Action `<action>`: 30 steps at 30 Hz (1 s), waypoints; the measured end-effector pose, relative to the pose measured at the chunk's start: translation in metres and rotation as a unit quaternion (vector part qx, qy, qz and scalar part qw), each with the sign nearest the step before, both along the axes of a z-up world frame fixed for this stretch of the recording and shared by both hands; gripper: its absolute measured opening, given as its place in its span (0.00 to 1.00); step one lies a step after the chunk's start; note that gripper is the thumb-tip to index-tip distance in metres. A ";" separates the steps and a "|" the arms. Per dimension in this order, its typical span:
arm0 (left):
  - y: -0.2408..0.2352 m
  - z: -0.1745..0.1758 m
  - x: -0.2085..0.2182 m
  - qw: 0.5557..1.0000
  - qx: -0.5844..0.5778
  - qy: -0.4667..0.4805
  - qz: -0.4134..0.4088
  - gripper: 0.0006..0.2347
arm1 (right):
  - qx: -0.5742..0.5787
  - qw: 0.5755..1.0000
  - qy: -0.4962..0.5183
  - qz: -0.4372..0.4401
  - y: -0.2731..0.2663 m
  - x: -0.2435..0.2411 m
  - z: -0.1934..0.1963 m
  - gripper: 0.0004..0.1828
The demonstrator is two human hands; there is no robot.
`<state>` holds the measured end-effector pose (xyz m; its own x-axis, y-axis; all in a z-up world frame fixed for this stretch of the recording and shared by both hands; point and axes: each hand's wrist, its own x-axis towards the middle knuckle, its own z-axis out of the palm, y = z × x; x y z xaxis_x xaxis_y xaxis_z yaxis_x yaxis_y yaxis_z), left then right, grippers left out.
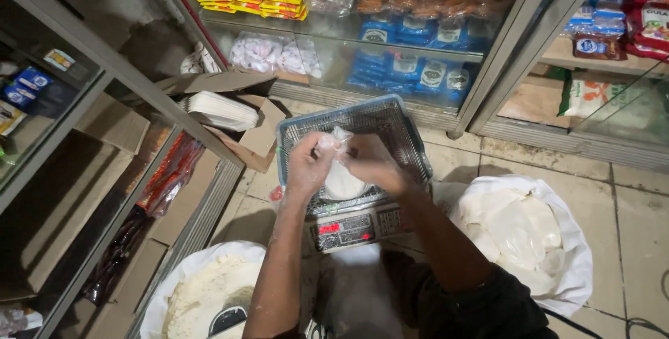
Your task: Scooping flour from a large sack into smaller plastic bags and weighing them on a digital scale for portioning.
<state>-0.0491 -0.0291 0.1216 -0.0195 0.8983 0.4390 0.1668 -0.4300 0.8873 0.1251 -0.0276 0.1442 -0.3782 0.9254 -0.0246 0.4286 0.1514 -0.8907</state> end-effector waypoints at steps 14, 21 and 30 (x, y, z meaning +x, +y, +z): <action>-0.016 0.003 -0.005 0.993 -0.038 -0.077 -0.083 0.32 | 0.016 0.973 0.219 -0.065 0.021 -0.006 -0.031 0.14; 0.005 -0.104 0.027 0.998 -0.021 0.000 -0.052 0.35 | 0.024 0.929 0.370 0.002 0.018 -0.021 -0.033 0.15; 0.008 -0.117 0.043 0.980 -0.172 0.061 0.082 0.33 | -0.003 0.863 0.505 0.023 0.003 -0.013 0.006 0.34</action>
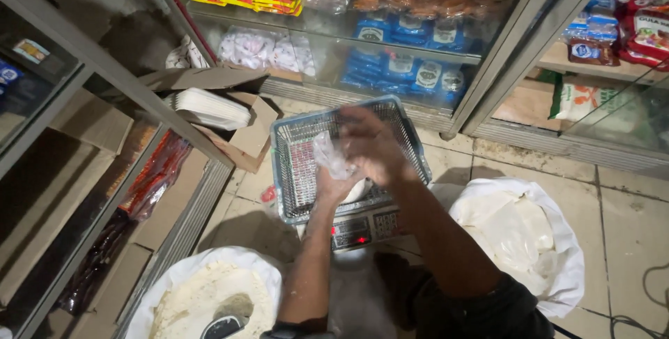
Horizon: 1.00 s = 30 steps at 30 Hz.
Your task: Scooping flour from a large sack into smaller plastic bags and weighing them on a digital scale for portioning.
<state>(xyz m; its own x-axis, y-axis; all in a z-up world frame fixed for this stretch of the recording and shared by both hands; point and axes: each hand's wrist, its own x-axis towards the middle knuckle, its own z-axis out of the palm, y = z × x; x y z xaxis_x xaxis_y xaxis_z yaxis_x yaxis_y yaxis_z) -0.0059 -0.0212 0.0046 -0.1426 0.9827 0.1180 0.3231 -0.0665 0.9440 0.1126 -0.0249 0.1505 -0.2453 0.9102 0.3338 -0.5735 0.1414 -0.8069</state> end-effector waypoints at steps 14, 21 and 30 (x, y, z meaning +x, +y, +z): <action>0.016 -0.027 -0.004 0.974 -0.085 0.195 0.074 0.26 | 0.156 0.895 -0.299 -0.292 0.013 0.005 -0.016 0.14; -0.030 0.113 0.072 0.795 0.195 0.229 0.527 0.12 | 0.283 0.809 -0.458 -0.236 -0.016 -0.034 -0.076 0.08; 0.049 -0.078 -0.016 0.930 0.280 0.233 0.054 0.09 | 0.450 0.572 -0.673 -0.129 0.043 0.020 -0.068 0.10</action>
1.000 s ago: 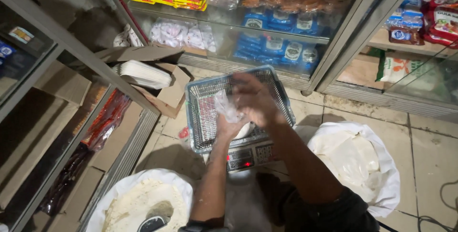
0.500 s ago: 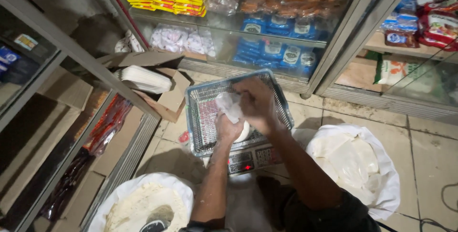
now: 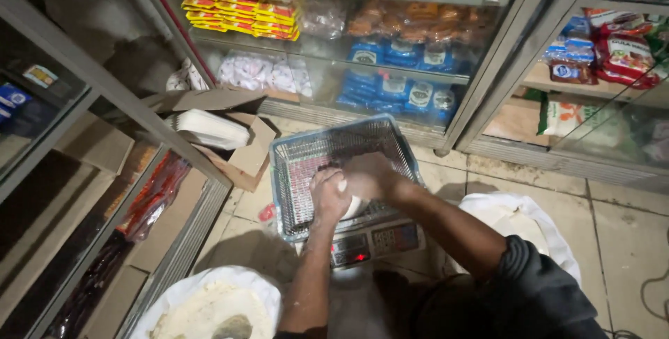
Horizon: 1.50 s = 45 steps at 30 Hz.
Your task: Scooping flour from a large sack into smaller plastic bags and weighing them on a digital scale for portioning.
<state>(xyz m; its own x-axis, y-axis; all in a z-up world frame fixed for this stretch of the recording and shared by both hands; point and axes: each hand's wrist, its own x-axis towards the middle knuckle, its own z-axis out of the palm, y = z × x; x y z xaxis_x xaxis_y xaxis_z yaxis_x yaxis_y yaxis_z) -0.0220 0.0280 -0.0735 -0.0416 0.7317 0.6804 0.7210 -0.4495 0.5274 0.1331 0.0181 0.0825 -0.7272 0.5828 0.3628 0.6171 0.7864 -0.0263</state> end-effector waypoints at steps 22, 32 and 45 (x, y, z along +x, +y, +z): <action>-0.010 0.121 -0.030 0.959 -0.191 0.084 -0.190 0.06 | -0.462 0.750 0.405 -0.246 -0.044 0.048 0.054 0.15; -0.073 0.305 0.023 0.941 -0.035 -0.143 -0.304 0.31 | -0.489 0.199 0.825 0.203 -0.094 -0.069 0.053 0.09; -0.081 0.311 -0.037 0.885 -0.152 -0.309 -0.314 0.08 | -0.206 0.816 0.521 0.145 -0.041 0.008 0.134 0.06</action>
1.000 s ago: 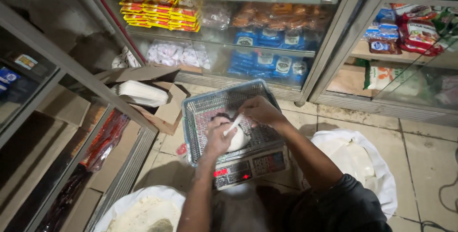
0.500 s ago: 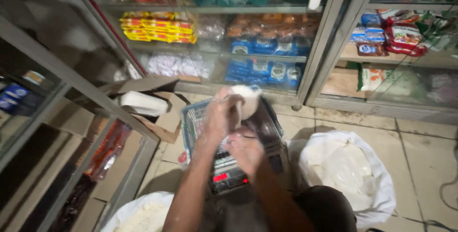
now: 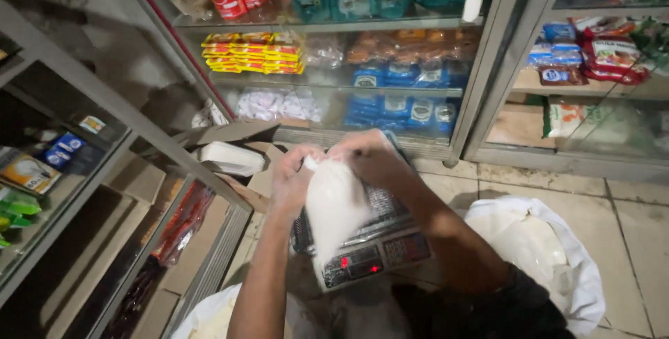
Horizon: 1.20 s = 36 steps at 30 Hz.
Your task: Scooping flour from a large sack into smaller plastic bags and weighing them on a digital scale for portioning.
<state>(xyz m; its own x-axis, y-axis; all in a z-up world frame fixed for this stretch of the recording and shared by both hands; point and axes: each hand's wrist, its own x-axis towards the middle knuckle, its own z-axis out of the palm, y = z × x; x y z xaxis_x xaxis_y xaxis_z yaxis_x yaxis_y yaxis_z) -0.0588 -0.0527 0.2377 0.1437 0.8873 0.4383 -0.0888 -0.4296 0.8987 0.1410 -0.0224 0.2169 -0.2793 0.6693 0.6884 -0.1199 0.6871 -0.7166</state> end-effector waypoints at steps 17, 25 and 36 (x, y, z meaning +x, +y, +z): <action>0.042 -0.174 0.054 0.932 -0.192 0.073 0.300 0.11 | -0.016 0.884 -0.129 -0.448 0.012 -0.070 -0.163 0.07; 0.034 -0.186 0.039 0.925 -0.245 0.030 0.289 0.10 | -0.170 0.932 -0.035 -0.318 -0.006 -0.074 -0.154 0.29; 0.046 -0.220 0.030 0.966 -0.074 0.029 0.245 0.13 | -0.268 0.888 -0.111 -0.357 0.019 -0.053 -0.182 0.22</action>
